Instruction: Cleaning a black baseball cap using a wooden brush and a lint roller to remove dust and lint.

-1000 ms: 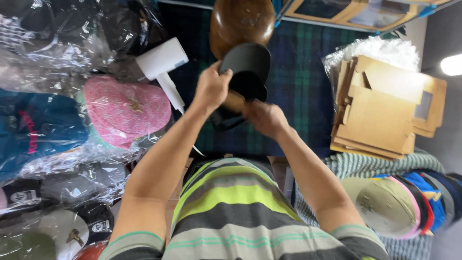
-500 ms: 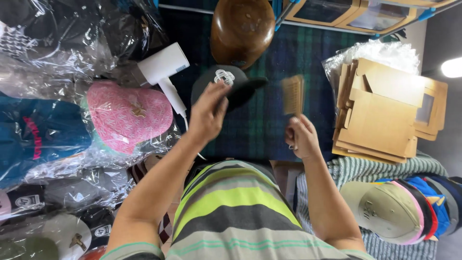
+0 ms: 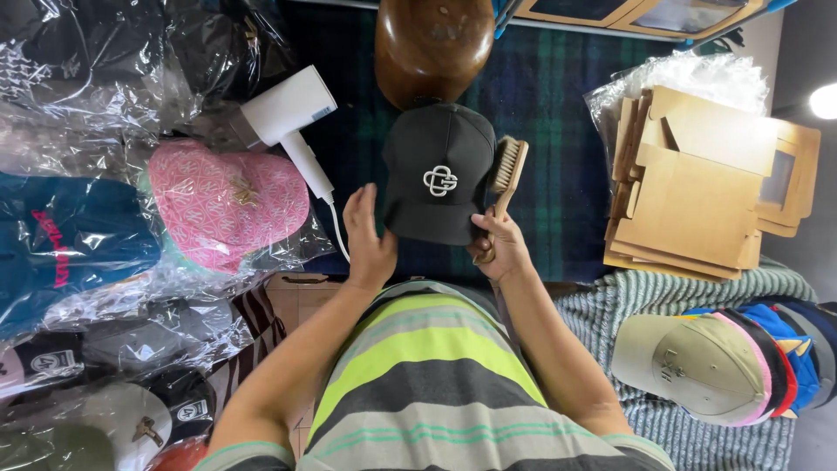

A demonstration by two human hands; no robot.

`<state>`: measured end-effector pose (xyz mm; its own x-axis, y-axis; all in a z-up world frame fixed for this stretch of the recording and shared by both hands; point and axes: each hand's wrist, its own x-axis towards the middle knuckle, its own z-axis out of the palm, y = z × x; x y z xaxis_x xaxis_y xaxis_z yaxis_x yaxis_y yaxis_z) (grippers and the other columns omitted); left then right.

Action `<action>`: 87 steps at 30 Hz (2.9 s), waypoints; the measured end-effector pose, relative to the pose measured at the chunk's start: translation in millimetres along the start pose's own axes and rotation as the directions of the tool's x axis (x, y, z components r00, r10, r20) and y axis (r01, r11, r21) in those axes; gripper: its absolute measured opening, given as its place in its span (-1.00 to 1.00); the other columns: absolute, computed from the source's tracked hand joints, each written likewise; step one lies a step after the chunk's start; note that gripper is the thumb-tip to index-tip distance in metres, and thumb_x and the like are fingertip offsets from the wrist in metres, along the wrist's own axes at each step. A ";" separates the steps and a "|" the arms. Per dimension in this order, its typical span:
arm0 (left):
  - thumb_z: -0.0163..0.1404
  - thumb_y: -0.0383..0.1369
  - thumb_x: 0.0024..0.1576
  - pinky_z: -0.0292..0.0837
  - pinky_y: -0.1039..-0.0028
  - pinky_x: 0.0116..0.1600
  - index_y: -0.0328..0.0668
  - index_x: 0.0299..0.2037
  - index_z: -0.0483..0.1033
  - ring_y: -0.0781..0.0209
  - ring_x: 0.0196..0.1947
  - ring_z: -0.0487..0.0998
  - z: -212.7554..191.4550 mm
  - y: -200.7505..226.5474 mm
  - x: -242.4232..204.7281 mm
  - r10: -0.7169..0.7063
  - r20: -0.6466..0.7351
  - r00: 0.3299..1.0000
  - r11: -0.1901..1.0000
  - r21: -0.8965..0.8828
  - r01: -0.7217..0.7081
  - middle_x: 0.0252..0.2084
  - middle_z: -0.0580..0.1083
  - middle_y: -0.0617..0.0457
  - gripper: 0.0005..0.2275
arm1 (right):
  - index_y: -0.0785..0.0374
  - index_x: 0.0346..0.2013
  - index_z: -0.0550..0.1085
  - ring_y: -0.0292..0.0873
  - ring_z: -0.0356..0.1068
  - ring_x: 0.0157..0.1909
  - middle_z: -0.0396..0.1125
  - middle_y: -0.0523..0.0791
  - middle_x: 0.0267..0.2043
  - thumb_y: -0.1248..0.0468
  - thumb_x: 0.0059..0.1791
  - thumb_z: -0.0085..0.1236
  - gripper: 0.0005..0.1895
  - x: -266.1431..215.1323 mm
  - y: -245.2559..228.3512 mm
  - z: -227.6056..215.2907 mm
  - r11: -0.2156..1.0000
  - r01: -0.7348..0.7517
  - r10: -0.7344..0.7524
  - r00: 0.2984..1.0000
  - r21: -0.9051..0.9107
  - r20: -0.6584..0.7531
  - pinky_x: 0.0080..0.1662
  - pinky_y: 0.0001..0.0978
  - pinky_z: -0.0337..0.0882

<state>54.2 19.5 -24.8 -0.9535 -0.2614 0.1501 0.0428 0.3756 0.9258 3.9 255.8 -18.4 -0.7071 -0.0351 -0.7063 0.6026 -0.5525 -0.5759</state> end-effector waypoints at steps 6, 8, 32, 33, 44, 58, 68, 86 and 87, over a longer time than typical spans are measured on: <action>-0.13 -0.13 0.34 0.15 -0.14 0.45 -0.11 0.40 0.24 -0.39 0.43 0.15 -3.3 43.9 15.9 -0.598 0.506 0.622 -0.047 -0.796 0.603 0.42 0.17 -0.35 -0.54 | 0.04 -0.49 0.36 -0.35 0.06 -0.75 0.03 -0.25 -0.72 0.49 -0.17 0.29 -0.70 2.9 6.8 -0.2 1.000 -0.001 0.001 0.998 -0.001 0.058 -0.64 -0.58 0.04; -0.02 -0.19 0.29 0.27 -0.07 0.38 -0.03 0.40 0.24 -0.29 0.32 0.31 7.7 14.8 15.0 -0.664 0.480 0.574 -0.042 -0.790 0.612 0.35 0.27 -0.31 -0.53 | 0.04 -0.51 0.37 -0.33 0.06 -0.76 0.03 -0.25 -0.73 0.51 -0.18 0.28 -0.69 1.9 8.8 2.6 1.000 -0.001 0.002 0.997 -0.018 0.075 -0.65 -0.56 0.04; 0.06 -0.35 0.20 0.63 0.34 -0.29 -0.14 -0.25 0.58 0.00 -0.44 0.64 -12.5 16.4 21.9 -0.860 0.362 0.361 -0.163 -0.863 0.478 -0.40 0.54 -0.12 -0.92 | 0.09 -0.17 0.53 -0.01 0.46 -0.31 0.42 -0.14 -0.38 0.11 0.05 0.23 -0.84 -28.0 -20.7 -1.6 -0.374 0.675 -0.588 0.358 -0.636 0.726 -0.31 -0.22 0.49; 0.10 -0.38 0.17 0.62 0.35 -0.33 -0.20 -0.32 0.58 -0.01 -0.49 0.63 -3.9 17.4 23.8 -0.837 0.421 0.350 -0.229 -0.850 0.473 -0.45 0.55 -0.14 -0.92 | 0.10 -0.13 0.52 -0.04 0.44 -0.36 0.38 -0.16 -0.42 0.08 0.07 0.21 -0.80 -20.5 -17.4 1.1 -0.387 0.718 -0.550 0.324 -0.579 0.770 -0.35 -0.25 0.48; 0.05 -0.50 0.15 0.69 0.15 -0.17 -0.38 -0.20 0.63 -0.27 -0.31 0.68 -28.7 9.5 18.4 -0.715 0.478 0.510 -0.278 -0.864 0.420 -0.28 0.59 -0.40 -0.88 | 0.06 0.03 0.46 -0.18 0.39 -0.48 0.39 -0.09 -0.15 0.03 0.09 0.19 -0.69 79.7 -49.4 -76.0 0.691 0.129 -0.433 0.862 -0.711 -0.265 -0.55 -0.35 0.35; 0.05 -0.49 0.15 0.68 0.06 -0.18 -0.36 -0.16 0.64 -0.32 -0.28 0.67 -28.0 20.0 27.2 -0.620 0.538 0.571 -0.335 -0.840 0.428 -0.24 0.59 -0.40 -0.86 | -0.01 -0.02 0.55 0.22 0.45 0.00 0.48 0.03 -0.20 -0.17 0.04 0.22 -0.60 84.0 -44.4 -30.0 0.316 0.142 -0.667 0.737 -0.938 -0.113 0.04 0.10 0.43; 0.02 -0.51 0.17 0.68 0.00 -0.20 -0.38 -0.11 0.61 -0.34 -0.27 0.66 -18.2 -15.7 23.8 -0.546 0.533 0.647 -0.316 -0.846 0.430 -0.21 0.58 -0.42 -0.84 | 0.18 0.20 0.42 0.00 0.57 -0.29 0.51 0.04 -0.24 0.30 0.10 0.04 -0.65 28.8 -59.4 61.4 0.987 0.117 -0.149 0.915 0.108 0.374 -0.24 -0.18 0.58; -0.06 -0.44 0.03 0.54 0.31 -0.12 -0.09 -0.19 0.60 0.06 -0.35 0.60 -15.7 -84.5 50.1 -0.401 0.600 0.692 -0.156 -0.789 0.594 -0.38 0.57 0.04 -0.79 | 0.30 0.06 0.43 0.02 0.57 -0.24 0.49 0.05 -0.18 0.45 0.04 -0.04 -0.71 39.2 -104.4 107.2 0.966 0.198 -0.253 0.850 0.164 0.463 -0.24 -0.19 0.63; -0.07 -0.37 -0.04 0.49 0.33 -0.15 -0.01 -0.25 0.60 0.13 -0.39 0.56 -20.8 -83.6 57.2 -0.360 0.656 0.663 -0.195 -0.748 0.635 -0.43 0.54 0.13 -0.79 | 0.31 0.04 0.44 0.00 0.55 -0.28 0.48 0.04 -0.22 0.45 0.03 -0.03 -0.72 38.9 -109.4 110.2 0.969 0.186 -0.241 0.845 0.161 0.477 -0.28 -0.24 0.61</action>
<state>2.3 -45.3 -86.4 -0.8434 0.2752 -0.4614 -0.3903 -0.9041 0.1741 -130.3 223.1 62.5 -0.9194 -0.2937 -0.2618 0.3934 -0.6761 -0.6230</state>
